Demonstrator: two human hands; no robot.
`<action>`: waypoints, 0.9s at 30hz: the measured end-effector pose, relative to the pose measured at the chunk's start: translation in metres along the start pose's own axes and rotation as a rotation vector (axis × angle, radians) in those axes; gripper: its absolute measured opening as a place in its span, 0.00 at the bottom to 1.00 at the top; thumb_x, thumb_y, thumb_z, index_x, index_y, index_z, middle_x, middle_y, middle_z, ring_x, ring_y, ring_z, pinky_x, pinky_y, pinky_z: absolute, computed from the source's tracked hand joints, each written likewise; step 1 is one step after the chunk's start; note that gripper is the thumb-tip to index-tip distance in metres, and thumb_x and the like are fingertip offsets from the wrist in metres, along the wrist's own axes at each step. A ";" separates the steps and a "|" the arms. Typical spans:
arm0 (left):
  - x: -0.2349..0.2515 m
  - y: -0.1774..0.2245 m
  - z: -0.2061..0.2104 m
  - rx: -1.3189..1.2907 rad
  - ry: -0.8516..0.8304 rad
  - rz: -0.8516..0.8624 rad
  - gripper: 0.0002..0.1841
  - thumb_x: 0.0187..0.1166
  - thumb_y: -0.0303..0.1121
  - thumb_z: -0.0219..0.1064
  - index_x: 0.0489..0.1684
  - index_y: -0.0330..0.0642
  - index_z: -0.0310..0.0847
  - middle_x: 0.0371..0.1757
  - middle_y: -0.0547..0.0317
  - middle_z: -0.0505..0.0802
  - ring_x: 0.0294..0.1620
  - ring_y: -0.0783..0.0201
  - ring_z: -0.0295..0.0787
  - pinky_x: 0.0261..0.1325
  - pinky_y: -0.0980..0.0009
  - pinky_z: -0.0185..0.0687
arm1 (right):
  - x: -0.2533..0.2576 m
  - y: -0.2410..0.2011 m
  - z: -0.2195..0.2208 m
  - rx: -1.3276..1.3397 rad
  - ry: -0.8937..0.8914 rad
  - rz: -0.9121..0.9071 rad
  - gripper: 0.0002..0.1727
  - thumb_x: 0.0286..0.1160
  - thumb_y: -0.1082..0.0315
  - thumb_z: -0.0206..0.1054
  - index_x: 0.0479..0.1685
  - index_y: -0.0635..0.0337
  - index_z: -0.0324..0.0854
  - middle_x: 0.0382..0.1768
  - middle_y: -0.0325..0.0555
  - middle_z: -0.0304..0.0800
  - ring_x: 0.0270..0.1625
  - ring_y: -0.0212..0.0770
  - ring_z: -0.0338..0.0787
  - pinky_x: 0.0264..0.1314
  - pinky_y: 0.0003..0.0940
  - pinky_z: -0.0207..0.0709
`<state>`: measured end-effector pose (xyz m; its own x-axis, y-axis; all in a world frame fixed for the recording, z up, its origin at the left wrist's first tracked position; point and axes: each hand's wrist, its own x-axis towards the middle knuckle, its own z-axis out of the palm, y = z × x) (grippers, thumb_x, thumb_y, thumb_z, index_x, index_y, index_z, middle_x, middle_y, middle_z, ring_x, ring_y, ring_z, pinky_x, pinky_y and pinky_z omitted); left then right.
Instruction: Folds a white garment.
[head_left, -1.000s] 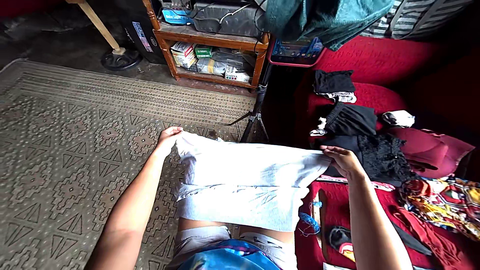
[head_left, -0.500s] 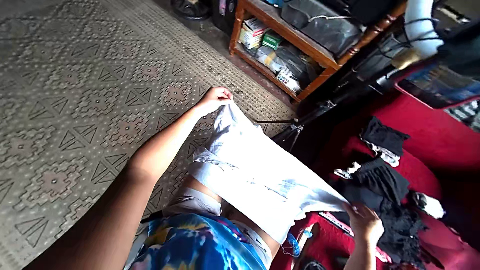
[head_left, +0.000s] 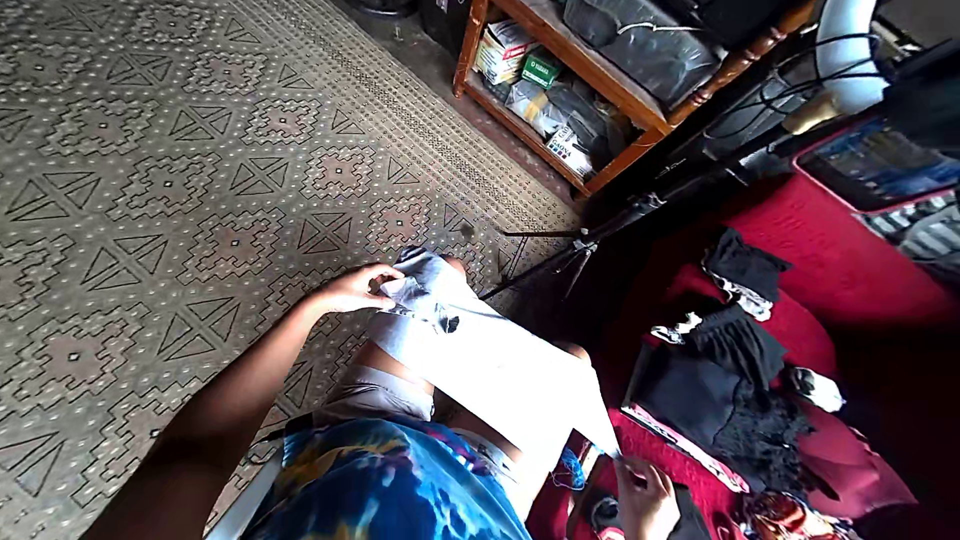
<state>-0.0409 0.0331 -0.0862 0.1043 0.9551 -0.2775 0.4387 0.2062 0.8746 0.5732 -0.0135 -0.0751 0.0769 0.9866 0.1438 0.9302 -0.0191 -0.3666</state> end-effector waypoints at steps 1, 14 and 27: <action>0.005 0.003 0.005 -0.003 0.038 0.037 0.32 0.70 0.32 0.79 0.76 0.40 0.75 0.69 0.46 0.86 0.65 0.52 0.83 0.65 0.51 0.80 | 0.000 -0.003 0.004 -0.011 0.021 -0.020 0.08 0.64 0.77 0.77 0.39 0.73 0.90 0.44 0.69 0.91 0.52 0.67 0.91 0.57 0.63 0.82; 0.028 0.045 -0.025 0.087 -0.008 0.038 0.11 0.67 0.23 0.80 0.44 0.29 0.88 0.36 0.48 0.91 0.35 0.61 0.86 0.46 0.61 0.83 | 0.015 -0.003 -0.009 -0.050 0.138 0.015 0.09 0.63 0.78 0.75 0.41 0.73 0.88 0.42 0.68 0.89 0.49 0.66 0.90 0.55 0.64 0.81; -0.033 0.024 -0.023 0.027 0.053 0.060 0.14 0.65 0.29 0.81 0.47 0.35 0.88 0.40 0.61 0.92 0.38 0.75 0.86 0.48 0.76 0.82 | -0.028 -0.052 0.007 0.059 0.002 0.118 0.14 0.76 0.77 0.65 0.56 0.72 0.87 0.59 0.70 0.89 0.63 0.72 0.87 0.67 0.68 0.77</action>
<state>-0.0539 0.0114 -0.0465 0.0836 0.9756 -0.2028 0.4572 0.1433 0.8777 0.5199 -0.0394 -0.0665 0.1850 0.9778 0.0980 0.8918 -0.1252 -0.4348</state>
